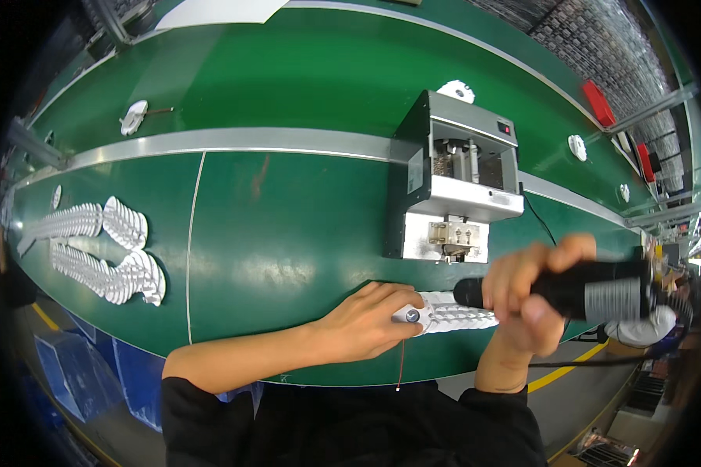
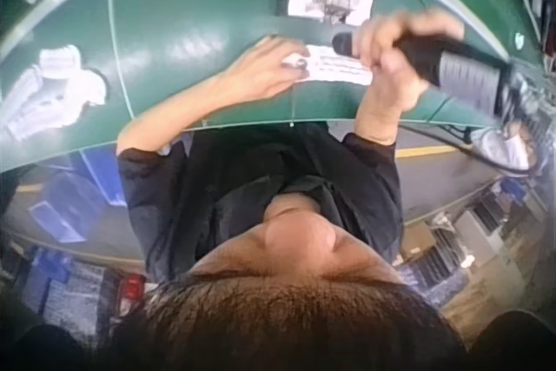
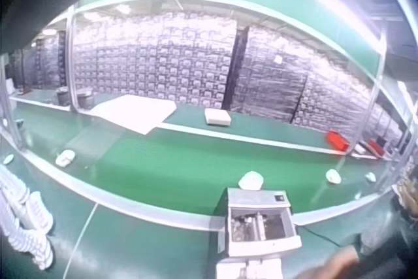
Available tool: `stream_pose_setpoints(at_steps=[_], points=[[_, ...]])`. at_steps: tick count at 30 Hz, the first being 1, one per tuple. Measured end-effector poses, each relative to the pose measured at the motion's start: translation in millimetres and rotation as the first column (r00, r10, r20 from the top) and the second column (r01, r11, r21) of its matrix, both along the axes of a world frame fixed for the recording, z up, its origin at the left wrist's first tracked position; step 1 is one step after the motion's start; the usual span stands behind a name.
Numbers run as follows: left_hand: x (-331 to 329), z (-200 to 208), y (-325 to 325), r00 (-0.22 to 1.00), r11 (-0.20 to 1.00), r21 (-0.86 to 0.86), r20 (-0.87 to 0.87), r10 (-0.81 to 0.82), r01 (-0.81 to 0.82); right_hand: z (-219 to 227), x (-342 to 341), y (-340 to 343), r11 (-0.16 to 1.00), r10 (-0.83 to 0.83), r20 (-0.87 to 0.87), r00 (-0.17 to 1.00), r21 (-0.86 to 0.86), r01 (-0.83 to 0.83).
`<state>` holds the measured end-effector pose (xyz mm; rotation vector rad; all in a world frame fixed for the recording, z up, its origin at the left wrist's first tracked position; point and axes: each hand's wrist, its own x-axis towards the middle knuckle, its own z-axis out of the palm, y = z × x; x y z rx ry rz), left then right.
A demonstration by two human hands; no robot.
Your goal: The person assembles circular LED components by placing them into a jig, then securing them with screws using a powered screwdriver.
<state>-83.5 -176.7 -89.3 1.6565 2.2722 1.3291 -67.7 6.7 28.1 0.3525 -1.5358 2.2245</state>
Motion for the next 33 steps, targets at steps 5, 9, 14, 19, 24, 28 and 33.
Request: stream_pose_setpoints(at_steps=[5, 9, 14, 19, 24, 28, 33], points=[[-1, 1, 5, 0.999, 0.999, 0.045, 0.049, 0.009, -0.012, -9, 32, -1, 0.998, 0.056, -0.010, 0.998, 0.000, -0.056], [-2, 3, 3, 0.995, 1.000, 0.017, 0.097, -0.016, 0.014, -16, 33, 2, 0.995, 0.097, -0.004, 0.995, 0.023, -0.097], [-2, 5, 2, 0.994, 1.000, 0.018, 0.113, -0.011, 0.009, -20, 33, 1, 0.991, 0.117, -0.019, 0.993, 0.074, -0.115], [0, 5, 3, 0.997, 0.999, 0.034, 0.078, 0.003, -0.006, -17, 32, 1, 0.942, 0.243, -0.103, 0.965, 0.263, -0.209], [0, 6, 1, 0.999, 0.999, 0.048, 0.053, 0.009, -0.012, -20, 34, -1, 0.936, 0.252, -0.095, 0.963, 0.278, -0.217], [1, 7, -3, 0.998, 0.998, 0.061, 0.064, 0.012, -0.016, -22, 30, -6, 0.947, 0.252, -0.084, 0.964, 0.229, -0.227], [3, 7, -1, 0.993, 0.996, 0.088, 0.116, 0.008, -0.018, -2, 27, 18, 0.954, 0.289, -0.220, 0.932, -0.019, -0.300]])
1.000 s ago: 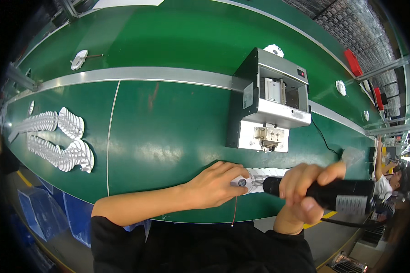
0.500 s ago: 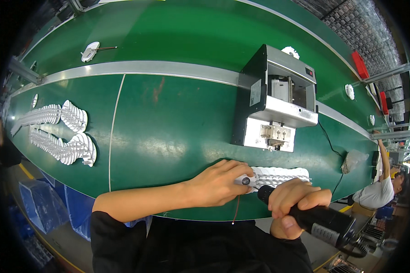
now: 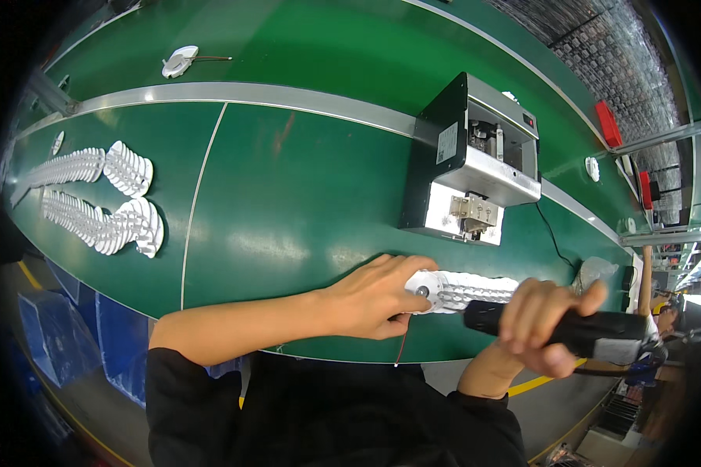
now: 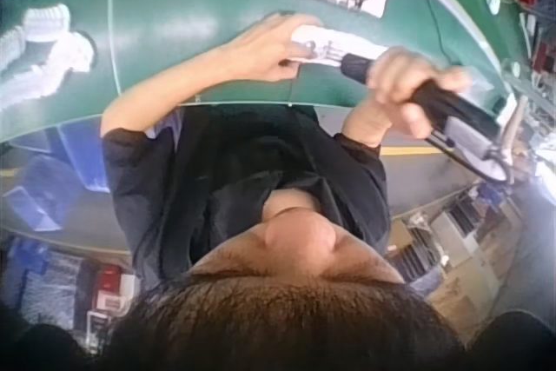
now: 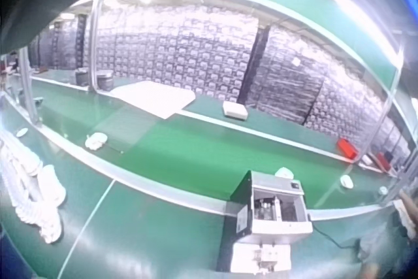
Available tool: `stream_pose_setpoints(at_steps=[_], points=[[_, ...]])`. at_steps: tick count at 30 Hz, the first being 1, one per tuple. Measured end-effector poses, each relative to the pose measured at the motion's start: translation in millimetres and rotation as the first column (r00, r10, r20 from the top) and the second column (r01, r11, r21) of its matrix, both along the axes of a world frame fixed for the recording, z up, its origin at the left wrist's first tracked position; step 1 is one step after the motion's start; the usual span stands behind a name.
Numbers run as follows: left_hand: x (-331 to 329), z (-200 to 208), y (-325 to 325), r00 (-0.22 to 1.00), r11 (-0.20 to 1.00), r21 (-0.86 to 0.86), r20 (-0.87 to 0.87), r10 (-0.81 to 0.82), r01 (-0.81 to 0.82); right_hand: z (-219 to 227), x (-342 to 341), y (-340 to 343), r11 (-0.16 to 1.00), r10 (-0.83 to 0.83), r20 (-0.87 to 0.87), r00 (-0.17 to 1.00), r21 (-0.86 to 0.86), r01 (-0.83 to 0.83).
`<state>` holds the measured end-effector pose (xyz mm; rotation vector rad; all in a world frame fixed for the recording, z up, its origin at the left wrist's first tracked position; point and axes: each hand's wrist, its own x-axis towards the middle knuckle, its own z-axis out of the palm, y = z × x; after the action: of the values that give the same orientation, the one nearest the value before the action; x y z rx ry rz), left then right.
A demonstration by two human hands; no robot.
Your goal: The person assembles circular LED components by placing them into a jig, then securing them with screws using a powered screwdriver.
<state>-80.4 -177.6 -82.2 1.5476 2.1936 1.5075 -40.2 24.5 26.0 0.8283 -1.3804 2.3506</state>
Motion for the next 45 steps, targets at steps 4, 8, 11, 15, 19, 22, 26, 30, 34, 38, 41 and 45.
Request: stream_pose_setpoints(at_steps=[4, 8, 11, 15, 19, 22, 26, 30, 34, 38, 41, 45], points=[[0, -11, 1, 1.000, 0.999, 0.034, 0.014, -0.019, 0.019, 12, -17, 30, 1.000, -0.016, -0.042, 0.999, -0.023, 0.015], [0, -10, 0, 1.000, 0.999, 0.033, 0.001, -0.022, 0.022, 7, -28, 42, 1.000, -0.023, -0.037, 0.999, 0.000, 0.023], [-3, -6, -1, 0.999, 0.998, 0.062, 0.045, -0.012, 0.010, 3, -33, 45, 1.000, -0.004, -0.047, 0.999, 0.016, 0.005], [-36, 23, -23, 0.959, 0.966, -0.064, 0.152, -0.239, 0.251, -2, -29, 51, 0.999, -0.042, -0.056, 0.998, 0.023, 0.043], [-88, 46, -59, 0.954, 0.876, -0.385, 0.197, -0.228, 0.289, -5, -28, 56, 1.000, -0.014, -0.088, 0.996, 0.022, 0.016], [-116, 34, -72, 0.985, 0.947, -0.312, 0.118, 0.123, -0.081, -5, -20, 53, 0.997, -0.024, -0.099, 0.995, 0.069, 0.031], [-135, 12, -76, 0.669, 0.672, -0.069, -0.202, 0.715, -0.738, -6, -13, 56, 0.997, -0.025, -0.095, 0.995, 0.074, 0.032], [-186, 0, -124, 0.428, 0.462, 0.046, -0.306, 0.851, -0.886, -5, -7, 61, 0.993, -0.058, -0.082, 0.995, 0.097, 0.066], [-235, -9, -169, 0.017, 0.000, -0.064, -0.266, 0.964, -0.998, -6, -8, 54, 0.997, -0.060, -0.051, 0.997, 0.046, 0.062], [-251, -3, -182, 0.035, -0.038, -0.296, -0.238, 0.971, -0.954, -12, -8, 41, 0.991, -0.124, -0.025, 0.992, -0.052, 0.122], [-243, -4, -187, 0.142, 0.125, -0.126, -0.131, 0.981, -0.984, -8, -9, 47, 0.998, -0.050, -0.022, 0.999, 0.025, 0.050], [-169, 57, -145, 0.501, 0.481, -0.153, -0.140, 0.854, -0.863, -6, -11, 56, 0.995, -0.014, -0.040, 0.999, 0.101, 0.018]])
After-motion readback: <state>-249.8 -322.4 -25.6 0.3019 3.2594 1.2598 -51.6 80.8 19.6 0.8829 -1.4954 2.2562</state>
